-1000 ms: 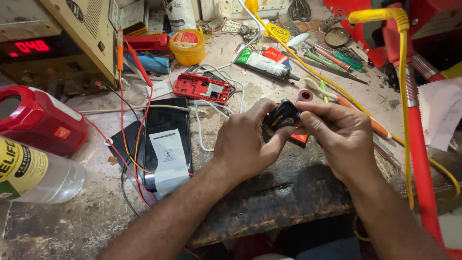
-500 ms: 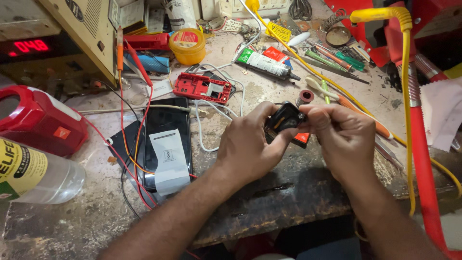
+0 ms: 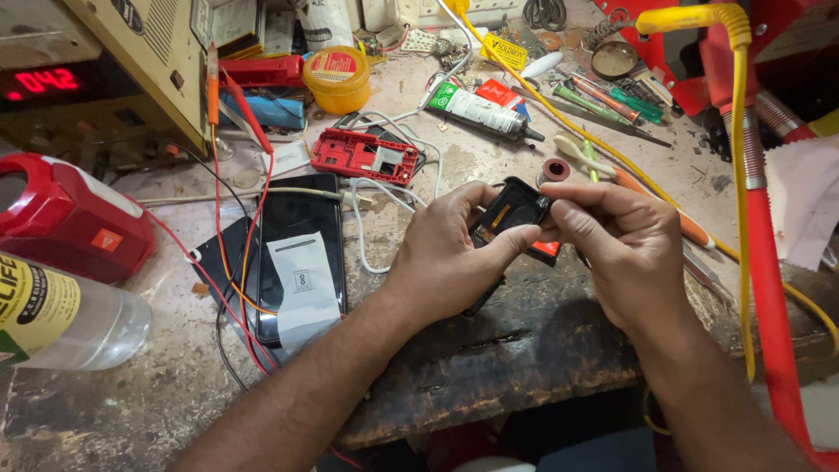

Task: The person assembles a feature phone by connecting internal ribbon cables, inserting the battery, and fitting the red back cover. They use tweezers to adjust connectors and a small brush to clean the interior before closing the device.

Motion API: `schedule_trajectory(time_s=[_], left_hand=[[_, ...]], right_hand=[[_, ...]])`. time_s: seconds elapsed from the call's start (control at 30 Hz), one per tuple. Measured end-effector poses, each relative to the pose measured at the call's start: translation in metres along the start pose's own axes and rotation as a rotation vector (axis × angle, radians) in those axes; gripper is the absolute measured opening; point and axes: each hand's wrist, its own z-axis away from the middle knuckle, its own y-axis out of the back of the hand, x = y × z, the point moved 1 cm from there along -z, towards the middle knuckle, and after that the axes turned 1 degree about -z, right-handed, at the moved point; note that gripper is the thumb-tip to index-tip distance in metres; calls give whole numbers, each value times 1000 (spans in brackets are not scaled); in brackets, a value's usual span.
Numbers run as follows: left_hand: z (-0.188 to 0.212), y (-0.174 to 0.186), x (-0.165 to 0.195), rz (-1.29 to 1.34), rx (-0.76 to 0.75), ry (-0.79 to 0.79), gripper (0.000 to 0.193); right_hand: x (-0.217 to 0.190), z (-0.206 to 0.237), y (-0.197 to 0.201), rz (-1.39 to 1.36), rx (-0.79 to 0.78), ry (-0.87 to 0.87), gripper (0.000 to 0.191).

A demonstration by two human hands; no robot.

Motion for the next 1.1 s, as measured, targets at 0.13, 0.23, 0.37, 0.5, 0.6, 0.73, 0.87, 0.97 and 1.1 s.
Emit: schedule_trajectory(time_s=[0.13,0.23,0.37,0.5,0.6,0.73,0.87,0.97,1.1], left_hand=[[1,-2,-1,-124,49,-40,40],[2,-3,0,-170,94,-121,42],[7,-3,3,-202,115,-103,42],[9,-3,7,-200,127,-150,40],[9,-2,7,-216,118,-146,37],[8,-2,6,-241,94,-126,38],[4,-3,4,-168,103,-144,36],[2,-2,1,-121,91,-96,36],[2,-2,0,-101,79,-91,35]], right_hand=[[-3,2,-4,198,30,44,19],[-4,3,-8,270,70,66,18],[-5,5,-12,315,96,117,17],[-6,7,-13,301,103,165,16],[-5,9,-14,324,114,195,16],[-1,5,-9,318,127,98,16],[2,-2,2,-40,38,-11,18],[5,-5,4,-169,-21,-25,20],[6,-4,3,-132,-8,-33,21]])
